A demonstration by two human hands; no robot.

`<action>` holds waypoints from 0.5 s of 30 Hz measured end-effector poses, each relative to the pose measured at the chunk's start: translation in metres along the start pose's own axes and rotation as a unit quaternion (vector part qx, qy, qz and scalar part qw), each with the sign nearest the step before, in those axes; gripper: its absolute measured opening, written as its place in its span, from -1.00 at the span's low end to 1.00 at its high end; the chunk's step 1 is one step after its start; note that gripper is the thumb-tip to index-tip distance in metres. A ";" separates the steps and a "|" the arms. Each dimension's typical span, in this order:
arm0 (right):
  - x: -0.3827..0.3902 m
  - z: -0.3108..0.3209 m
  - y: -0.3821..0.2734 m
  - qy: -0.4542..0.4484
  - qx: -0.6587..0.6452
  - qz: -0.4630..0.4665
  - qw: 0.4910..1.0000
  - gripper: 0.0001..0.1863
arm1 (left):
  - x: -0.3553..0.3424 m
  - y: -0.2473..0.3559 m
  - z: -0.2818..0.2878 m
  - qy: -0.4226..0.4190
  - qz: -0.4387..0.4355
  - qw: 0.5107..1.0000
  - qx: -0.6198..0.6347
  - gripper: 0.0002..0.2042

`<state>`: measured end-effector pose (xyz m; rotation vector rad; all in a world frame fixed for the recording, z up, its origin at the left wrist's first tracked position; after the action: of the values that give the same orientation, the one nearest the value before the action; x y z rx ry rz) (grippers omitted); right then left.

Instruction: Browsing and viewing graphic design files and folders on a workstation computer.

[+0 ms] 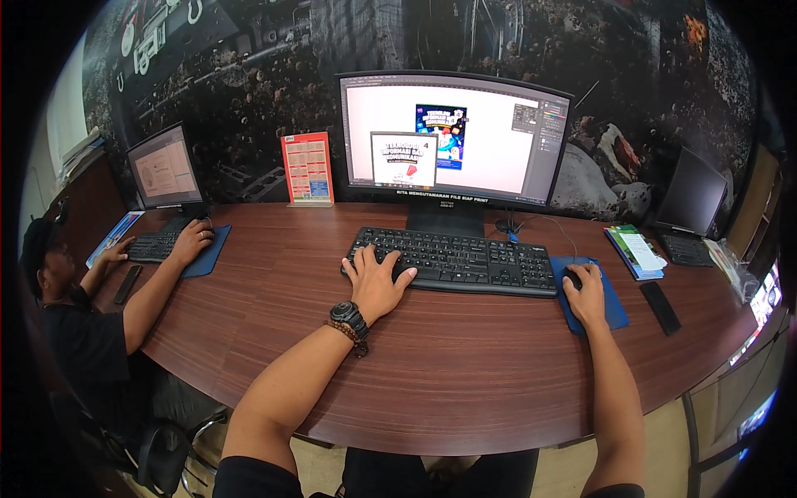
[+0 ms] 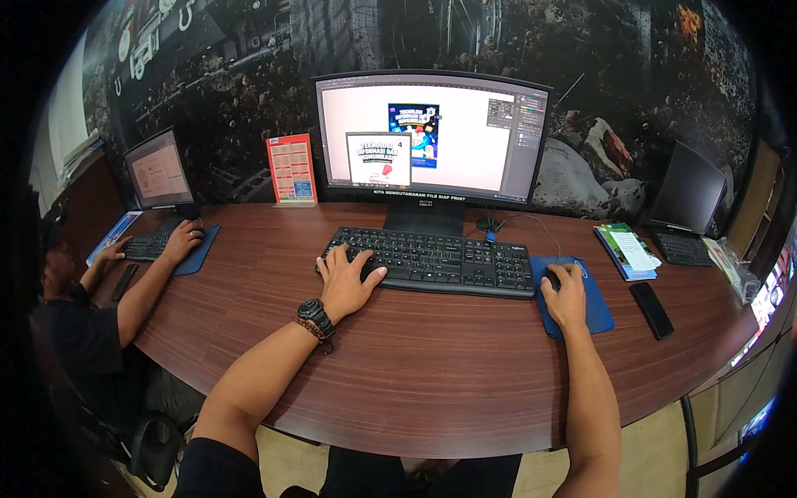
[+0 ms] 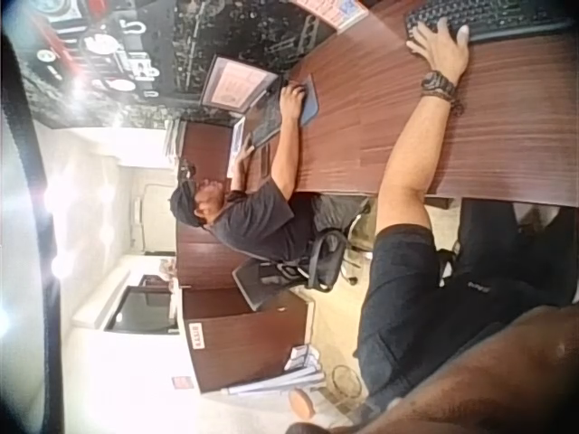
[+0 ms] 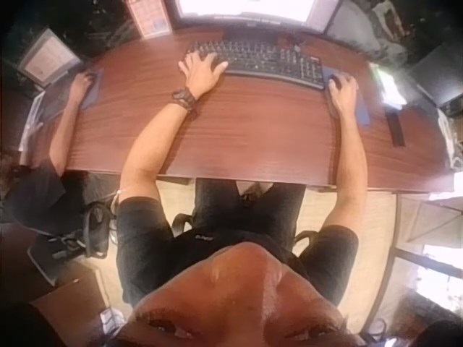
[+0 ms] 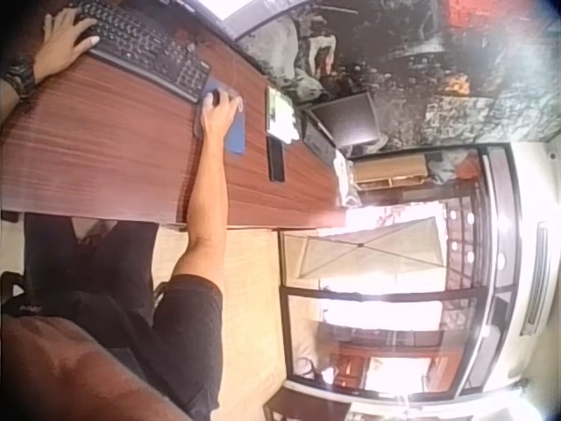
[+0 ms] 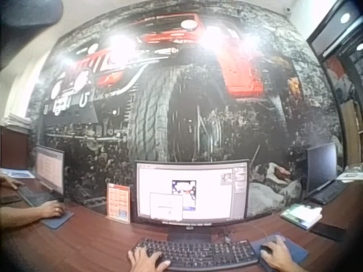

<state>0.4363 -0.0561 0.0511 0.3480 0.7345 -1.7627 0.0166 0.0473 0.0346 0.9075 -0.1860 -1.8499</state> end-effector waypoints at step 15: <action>0.000 0.002 -0.002 -0.003 0.003 -0.009 1.000 -0.61 | 0.000 0.000 0.001 -0.007 0.006 1.000 0.003 -0.44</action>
<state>0.4345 -0.0575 0.0534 0.3397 0.7301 -1.7821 0.0165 0.0471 0.0352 0.8960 -0.2050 -1.8466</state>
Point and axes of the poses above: each hand's wrist, its own x-axis away from the middle knuckle, its own z-axis out of the back of the hand, y = z × x, the point moved 7 cm from there along -x, towards the middle knuckle, and after that the axes turned 13 degrees about x, right-handed, at the moved point
